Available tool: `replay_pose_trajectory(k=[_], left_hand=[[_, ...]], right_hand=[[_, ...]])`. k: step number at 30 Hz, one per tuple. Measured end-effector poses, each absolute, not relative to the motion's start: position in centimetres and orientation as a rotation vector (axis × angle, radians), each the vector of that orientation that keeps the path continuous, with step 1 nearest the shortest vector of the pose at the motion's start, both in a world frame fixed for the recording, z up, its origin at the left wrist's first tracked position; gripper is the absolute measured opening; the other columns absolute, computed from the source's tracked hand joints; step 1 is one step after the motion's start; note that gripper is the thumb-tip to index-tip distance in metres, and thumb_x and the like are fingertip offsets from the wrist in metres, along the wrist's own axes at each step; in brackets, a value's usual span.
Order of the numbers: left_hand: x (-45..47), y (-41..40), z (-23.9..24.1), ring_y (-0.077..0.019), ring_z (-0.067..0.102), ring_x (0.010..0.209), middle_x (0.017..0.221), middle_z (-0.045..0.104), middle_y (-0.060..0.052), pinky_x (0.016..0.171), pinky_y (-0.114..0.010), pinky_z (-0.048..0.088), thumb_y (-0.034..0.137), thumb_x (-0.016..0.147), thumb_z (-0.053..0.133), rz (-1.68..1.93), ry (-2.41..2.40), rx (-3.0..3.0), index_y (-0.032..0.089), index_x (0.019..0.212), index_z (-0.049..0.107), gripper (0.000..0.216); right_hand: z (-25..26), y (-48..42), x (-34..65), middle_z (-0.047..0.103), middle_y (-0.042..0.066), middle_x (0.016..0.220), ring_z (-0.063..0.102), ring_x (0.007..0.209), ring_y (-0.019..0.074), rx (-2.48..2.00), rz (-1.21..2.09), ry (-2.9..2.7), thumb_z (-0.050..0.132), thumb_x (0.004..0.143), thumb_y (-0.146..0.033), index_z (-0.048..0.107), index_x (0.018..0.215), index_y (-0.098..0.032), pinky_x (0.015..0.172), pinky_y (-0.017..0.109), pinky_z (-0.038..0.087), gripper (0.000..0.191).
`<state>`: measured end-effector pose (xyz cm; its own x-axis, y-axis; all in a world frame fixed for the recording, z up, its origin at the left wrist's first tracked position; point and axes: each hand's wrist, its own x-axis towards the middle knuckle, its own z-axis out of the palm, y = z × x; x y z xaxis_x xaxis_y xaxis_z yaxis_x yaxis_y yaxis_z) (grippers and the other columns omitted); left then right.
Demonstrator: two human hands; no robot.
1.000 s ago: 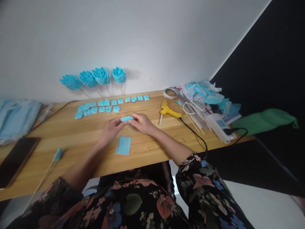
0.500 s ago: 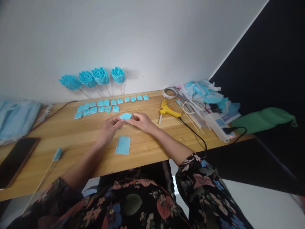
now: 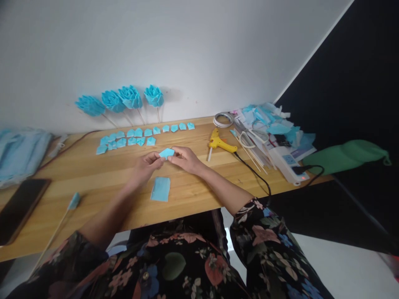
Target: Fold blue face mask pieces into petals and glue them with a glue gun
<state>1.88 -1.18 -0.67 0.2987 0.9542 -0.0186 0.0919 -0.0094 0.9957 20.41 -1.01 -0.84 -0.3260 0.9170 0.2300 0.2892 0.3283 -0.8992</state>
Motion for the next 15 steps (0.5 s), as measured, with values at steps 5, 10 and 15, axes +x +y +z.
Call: replay_pose_trajectory(k=[5,10,15], left_hand=[[1.5,-0.7,-0.8,-0.0094,0.039,0.053,0.055,0.047,0.004,0.055,-0.025,0.030,0.038,0.074,0.068,1.006,1.129,1.379,0.019,0.062,0.051,0.029],[1.2,-0.3,-1.0,-0.0089,0.042,0.051,0.052,0.050,0.004,0.056,-0.024,0.035,0.037,0.075,0.066,1.035,1.114,1.244,0.019,0.059,0.049,0.030],[1.3,-0.3,-1.2,-0.0076,0.042,0.049,0.053,0.052,0.003,0.052,-0.023,0.033,0.037,0.075,0.068,1.011,0.996,1.133,0.018,0.060,0.049,0.030]], right_hand=[[-1.3,-0.7,20.5,0.060,0.000,0.068,0.051,0.065,0.0130,-1.084,1.074,-1.732,0.059,0.085,-0.048,0.060,0.074,-0.018,0.063,0.026,0.040,0.031],[-1.6,-0.1,21.3,0.069,0.004,0.092,0.062,0.084,0.0180,-1.083,0.845,-1.648,0.065,0.084,-0.043,0.064,0.114,-0.022,0.079,0.033,0.050,0.037],[-1.0,-0.2,21.4,0.065,0.007,0.118,0.055,0.113,0.0252,-1.000,0.220,-1.987,0.060,0.091,-0.030,0.064,0.116,-0.029,0.102,0.048,0.042,0.026]])
